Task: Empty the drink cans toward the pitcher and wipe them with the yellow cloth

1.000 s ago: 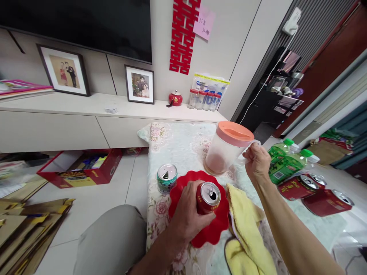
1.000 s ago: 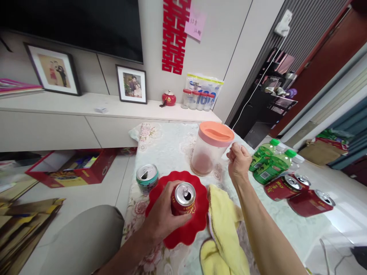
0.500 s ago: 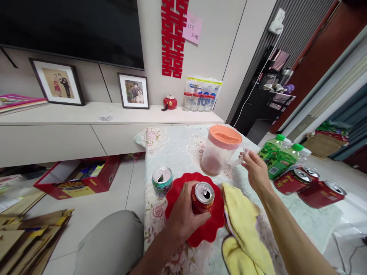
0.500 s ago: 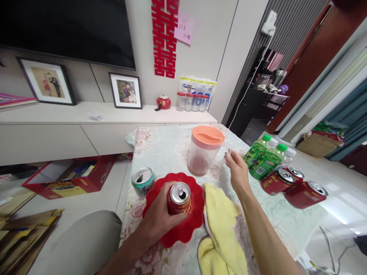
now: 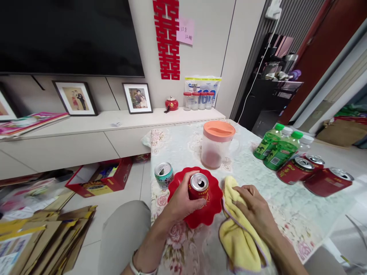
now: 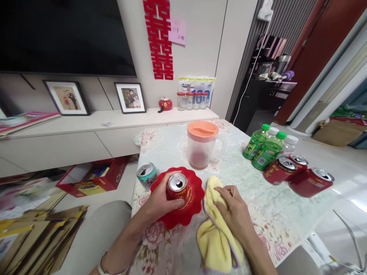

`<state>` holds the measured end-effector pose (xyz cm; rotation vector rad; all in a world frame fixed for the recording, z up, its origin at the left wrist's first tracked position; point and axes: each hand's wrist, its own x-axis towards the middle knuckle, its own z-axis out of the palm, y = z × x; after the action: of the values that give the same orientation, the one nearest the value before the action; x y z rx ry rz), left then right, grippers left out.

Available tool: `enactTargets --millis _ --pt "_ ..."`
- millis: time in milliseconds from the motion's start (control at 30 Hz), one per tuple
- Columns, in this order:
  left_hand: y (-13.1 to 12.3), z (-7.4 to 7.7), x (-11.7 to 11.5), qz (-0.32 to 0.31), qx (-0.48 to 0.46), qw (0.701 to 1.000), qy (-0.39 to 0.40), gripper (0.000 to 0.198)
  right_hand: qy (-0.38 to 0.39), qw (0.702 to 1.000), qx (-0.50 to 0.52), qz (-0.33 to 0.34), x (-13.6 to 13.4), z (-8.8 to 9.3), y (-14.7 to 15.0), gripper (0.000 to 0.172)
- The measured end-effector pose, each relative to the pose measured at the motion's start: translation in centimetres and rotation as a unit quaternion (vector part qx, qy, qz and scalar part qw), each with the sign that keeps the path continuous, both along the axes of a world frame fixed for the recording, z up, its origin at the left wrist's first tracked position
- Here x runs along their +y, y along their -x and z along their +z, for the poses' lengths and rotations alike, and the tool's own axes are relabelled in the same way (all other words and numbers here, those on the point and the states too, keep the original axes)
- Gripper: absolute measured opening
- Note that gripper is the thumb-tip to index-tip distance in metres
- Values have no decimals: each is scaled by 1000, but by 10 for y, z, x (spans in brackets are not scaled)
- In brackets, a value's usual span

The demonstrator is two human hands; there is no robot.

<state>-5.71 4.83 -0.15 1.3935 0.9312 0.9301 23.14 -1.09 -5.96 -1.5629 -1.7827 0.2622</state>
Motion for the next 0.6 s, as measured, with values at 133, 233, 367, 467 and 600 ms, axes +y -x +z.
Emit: enactTargets --millis 133,233,367,467,600 --pt "-13 -1 -12 79 40 996 -23 74 -46 999 -3 -4 0 20 9 31" --pt "-22 -2 -23 132 71 988 -42 77 -146 985 -94 -12 -5 48 19 27" --pt "-33 -2 -34 176 85 978 -76 67 -215 965 -152 1 -8 82 35 24" --pt "-39 -3 -38 199 87 971 -103 60 -198 972 -90 85 -5 94 49 36" --pt "-43 -6 -38 217 70 967 -117 61 -197 965 -79 154 1 97 71 33"
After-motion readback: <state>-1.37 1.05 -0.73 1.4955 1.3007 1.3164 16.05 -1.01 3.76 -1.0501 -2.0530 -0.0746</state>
